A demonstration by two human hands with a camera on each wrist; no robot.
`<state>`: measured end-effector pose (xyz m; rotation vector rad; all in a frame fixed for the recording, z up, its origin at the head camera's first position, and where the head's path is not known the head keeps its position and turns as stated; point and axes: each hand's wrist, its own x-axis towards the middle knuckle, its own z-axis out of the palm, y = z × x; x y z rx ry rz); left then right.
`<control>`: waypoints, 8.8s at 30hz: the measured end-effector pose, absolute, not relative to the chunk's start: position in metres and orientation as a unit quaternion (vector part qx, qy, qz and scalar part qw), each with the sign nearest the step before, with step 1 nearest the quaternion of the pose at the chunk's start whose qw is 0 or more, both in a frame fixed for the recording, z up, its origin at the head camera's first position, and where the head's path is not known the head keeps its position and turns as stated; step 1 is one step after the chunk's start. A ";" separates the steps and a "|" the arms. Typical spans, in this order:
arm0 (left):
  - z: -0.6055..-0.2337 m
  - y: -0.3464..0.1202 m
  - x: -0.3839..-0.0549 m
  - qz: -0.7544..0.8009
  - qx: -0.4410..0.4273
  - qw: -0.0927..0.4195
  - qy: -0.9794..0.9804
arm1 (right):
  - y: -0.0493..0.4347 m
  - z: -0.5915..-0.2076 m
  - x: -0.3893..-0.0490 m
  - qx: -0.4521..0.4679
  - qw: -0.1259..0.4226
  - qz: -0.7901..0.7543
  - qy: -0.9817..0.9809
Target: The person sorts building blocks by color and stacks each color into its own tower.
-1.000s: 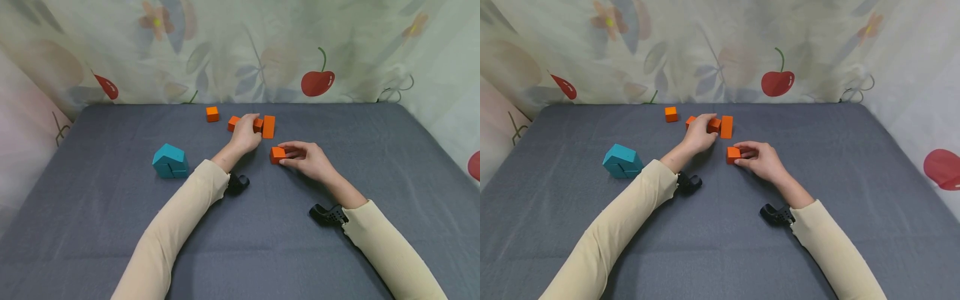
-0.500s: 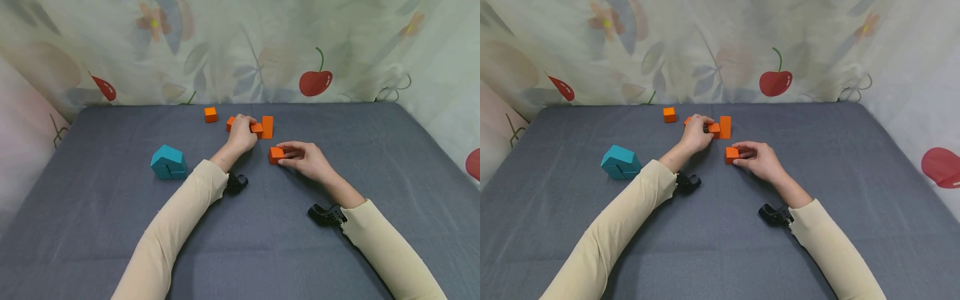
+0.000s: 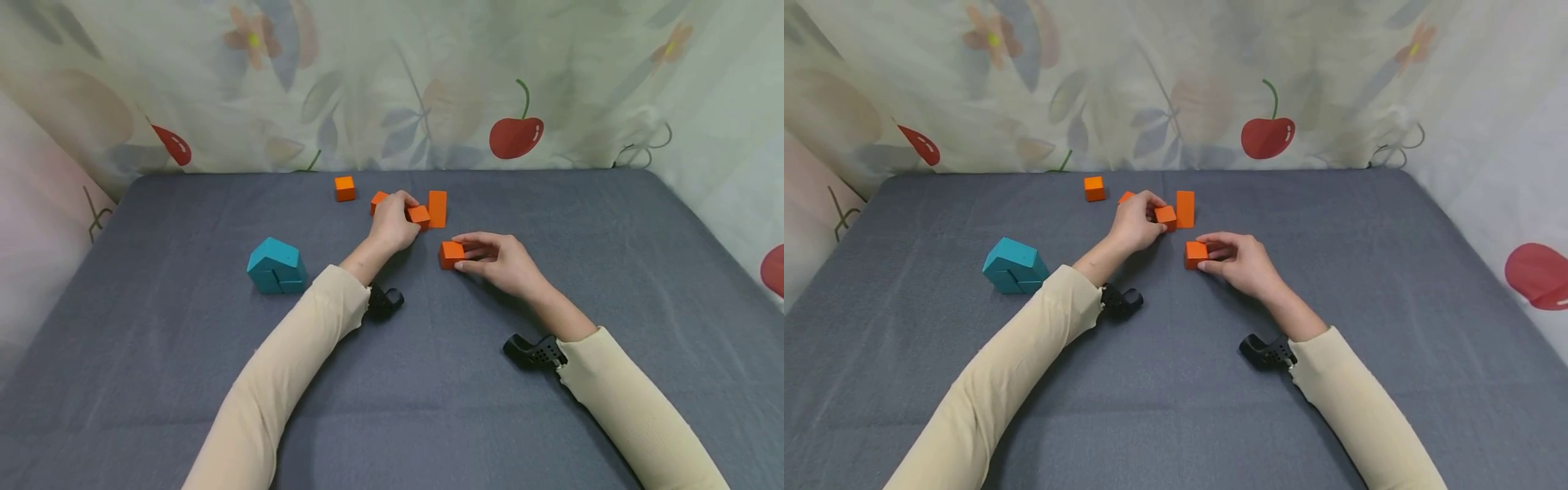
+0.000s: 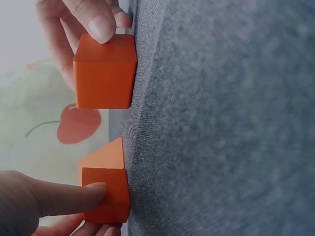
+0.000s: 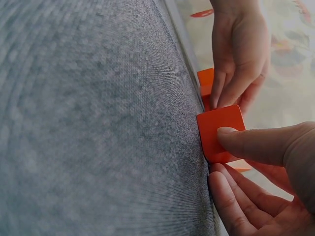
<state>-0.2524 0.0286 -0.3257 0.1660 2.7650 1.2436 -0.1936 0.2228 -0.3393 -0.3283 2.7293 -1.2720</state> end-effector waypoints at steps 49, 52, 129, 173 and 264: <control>-0.315 0.025 -0.211 0.387 0.130 0.135 0.903 | 0.222 -0.335 -0.193 -0.110 0.064 -0.424 0.897; -0.316 0.026 -0.211 0.383 0.128 0.135 0.905 | 0.222 -0.335 -0.193 -0.111 0.064 -0.425 0.896; -0.329 0.008 -0.256 0.495 -0.052 -0.041 0.867 | 0.223 -0.336 -0.194 -0.080 0.083 -0.405 0.907; -0.323 0.013 -0.255 0.483 -0.049 -0.015 0.874 | 0.223 -0.338 -0.193 -0.091 0.068 -0.407 0.906; -0.303 0.037 -0.221 0.390 0.277 0.155 0.865 | 0.225 -0.336 -0.194 -0.094 0.077 -0.401 0.908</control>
